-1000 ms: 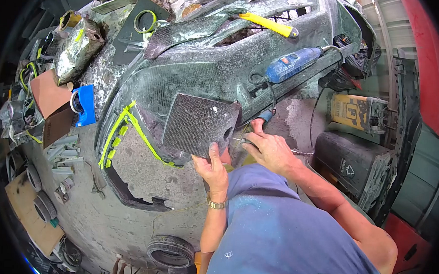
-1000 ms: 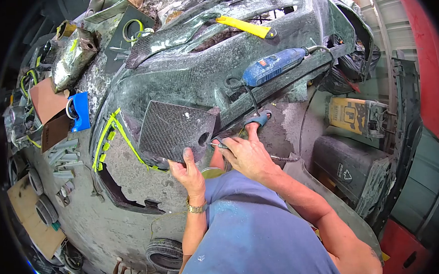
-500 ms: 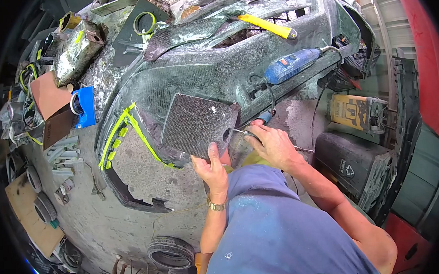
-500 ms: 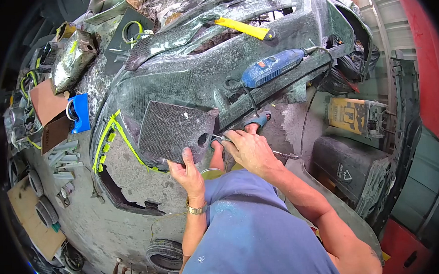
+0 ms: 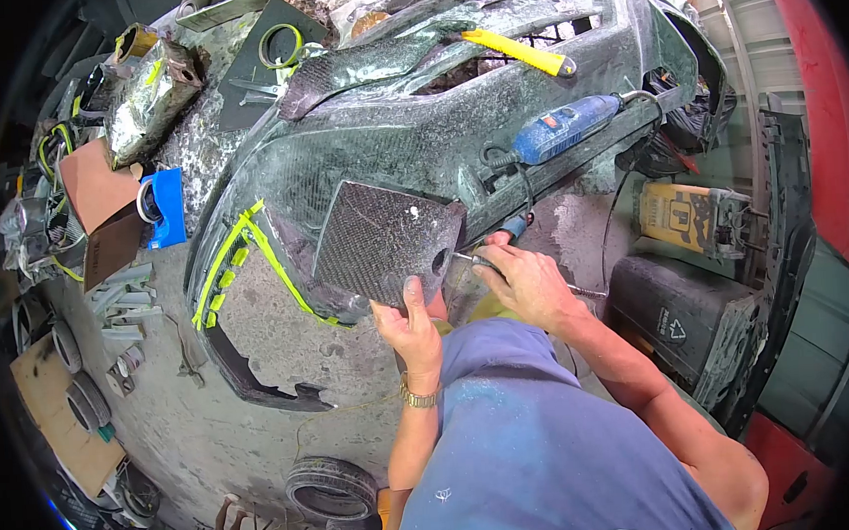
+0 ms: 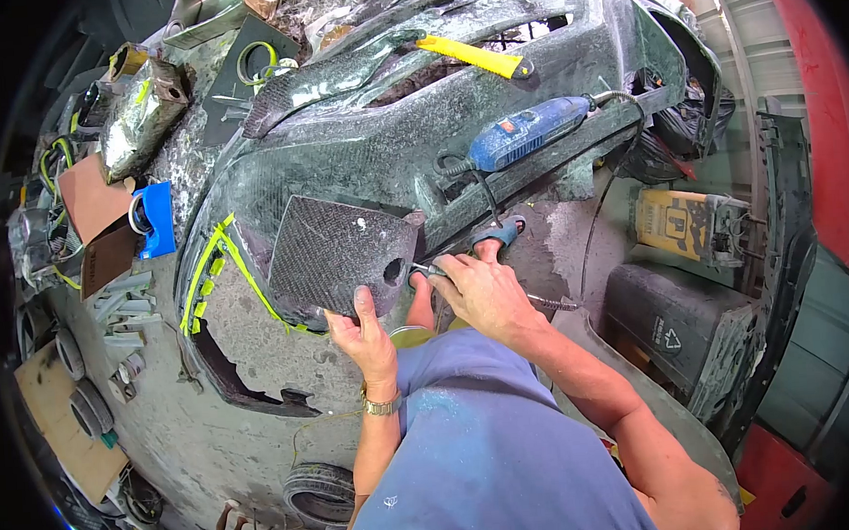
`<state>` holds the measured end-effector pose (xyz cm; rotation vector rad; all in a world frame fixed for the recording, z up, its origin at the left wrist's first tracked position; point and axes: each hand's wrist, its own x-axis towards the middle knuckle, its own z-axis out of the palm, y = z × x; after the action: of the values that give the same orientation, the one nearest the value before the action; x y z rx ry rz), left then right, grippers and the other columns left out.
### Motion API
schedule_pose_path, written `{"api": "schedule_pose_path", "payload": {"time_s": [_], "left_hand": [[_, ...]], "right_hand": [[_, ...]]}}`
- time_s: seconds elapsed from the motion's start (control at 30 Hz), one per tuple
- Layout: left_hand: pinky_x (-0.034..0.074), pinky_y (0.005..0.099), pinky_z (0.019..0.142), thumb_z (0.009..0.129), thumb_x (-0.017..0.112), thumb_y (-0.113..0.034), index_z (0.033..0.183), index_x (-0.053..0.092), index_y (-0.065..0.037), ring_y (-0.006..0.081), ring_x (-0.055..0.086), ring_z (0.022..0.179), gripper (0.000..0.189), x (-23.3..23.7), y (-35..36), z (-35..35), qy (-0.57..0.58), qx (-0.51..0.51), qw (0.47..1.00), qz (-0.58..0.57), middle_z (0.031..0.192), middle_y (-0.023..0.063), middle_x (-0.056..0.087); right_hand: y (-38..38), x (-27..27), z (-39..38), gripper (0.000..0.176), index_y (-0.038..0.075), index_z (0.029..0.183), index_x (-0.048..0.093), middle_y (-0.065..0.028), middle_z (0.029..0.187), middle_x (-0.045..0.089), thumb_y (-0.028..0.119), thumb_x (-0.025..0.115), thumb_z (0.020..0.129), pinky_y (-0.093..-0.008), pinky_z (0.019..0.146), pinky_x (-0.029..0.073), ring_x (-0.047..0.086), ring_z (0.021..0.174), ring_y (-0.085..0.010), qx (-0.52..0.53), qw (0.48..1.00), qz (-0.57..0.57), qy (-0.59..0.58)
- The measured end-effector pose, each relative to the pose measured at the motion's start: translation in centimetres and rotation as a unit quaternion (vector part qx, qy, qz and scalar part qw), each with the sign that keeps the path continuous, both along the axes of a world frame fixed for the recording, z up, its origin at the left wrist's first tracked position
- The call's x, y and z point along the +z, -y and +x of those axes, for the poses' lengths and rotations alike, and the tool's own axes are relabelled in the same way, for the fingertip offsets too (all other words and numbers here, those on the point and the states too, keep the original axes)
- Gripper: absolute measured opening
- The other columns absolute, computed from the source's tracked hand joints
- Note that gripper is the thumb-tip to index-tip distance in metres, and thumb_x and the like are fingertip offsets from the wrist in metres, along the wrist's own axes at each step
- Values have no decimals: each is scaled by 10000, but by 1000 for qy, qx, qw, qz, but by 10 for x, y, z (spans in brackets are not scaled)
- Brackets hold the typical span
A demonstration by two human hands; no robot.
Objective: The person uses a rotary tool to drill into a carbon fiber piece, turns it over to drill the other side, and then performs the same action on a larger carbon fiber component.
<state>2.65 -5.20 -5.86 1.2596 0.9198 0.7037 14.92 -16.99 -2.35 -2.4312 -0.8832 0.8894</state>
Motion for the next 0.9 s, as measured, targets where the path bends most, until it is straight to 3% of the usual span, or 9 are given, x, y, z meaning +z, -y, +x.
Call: {"api": "schedule_pose_path", "payload": {"time_s": [0.23,0.37,0.43,0.53,0.7,0.77,0.8,0.83,0.9], "left_hand": [[426,305,944,951,622,-155,1234,511,16,147,548,1053,348,5,-11,0,35,14,996,-81,1186,88,605],[442,325,957,954,620,-175,1207,548,-14,151,560,1068,308,15,-14,2,116,52,974,-188,1193,76,608],[469,330,944,950,628,-210,1209,551,-28,163,577,1070,326,21,-13,3,119,74,956,-259,1195,73,613],[497,336,919,935,646,-275,1242,529,-49,169,594,1070,399,25,-11,8,136,48,939,-311,1206,63,612],[523,299,903,937,604,-392,1271,500,-51,164,609,1069,488,30,-5,15,135,0,929,-346,1211,58,607],[539,288,865,939,562,-471,1267,485,-26,168,615,1068,558,9,-1,10,92,-54,951,-291,1234,75,587],[555,284,708,956,524,-501,1120,549,-5,160,667,892,524,4,1,14,73,-75,974,-201,1045,97,664],[555,284,708,956,524,-501,1120,549,-5,160,667,892,524,2,-4,11,75,-77,974,-198,1045,97,664],[513,266,600,949,603,-323,938,588,-10,154,645,624,314,4,-23,4,-184,-254,948,-62,693,58,647]], "right_hand": [[14,4,4,233,35,1107,595,-163,838,628,151,628,907,-414,664,491,618,767,-358,-86,976,202,4],[19,18,15,237,-17,1094,596,-161,832,623,115,644,904,-349,646,482,632,739,-213,-189,954,219,-84],[21,10,17,254,-12,1109,605,-123,866,649,132,653,906,-310,676,483,616,772,-134,-168,954,240,-59],[7,18,15,281,-12,1120,624,-22,944,647,161,675,905,-276,754,473,573,829,-79,-296,891,245,-242],[5,30,22,282,-14,1125,631,17,937,634,168,669,913,-261,771,469,552,819,-62,-272,836,301,-371],[3,38,25,214,10,1098,629,73,757,554,124,641,918,-186,489,294,380,572,14,-277,810,336,-394],[2,43,28,214,10,1098,629,73,757,554,124,641,918,-186,489,294,380,572,14,-275,810,340,-392],[2,49,32,224,-1,1085,644,64,797,569,142,659,912,-210,604,366,440,672,-13,-243,826,346,-372],[4,53,38,238,-12,1072,659,54,838,584,159,678,907,-234,719,438,500,772,-40,-212,841,356,-348]]}}
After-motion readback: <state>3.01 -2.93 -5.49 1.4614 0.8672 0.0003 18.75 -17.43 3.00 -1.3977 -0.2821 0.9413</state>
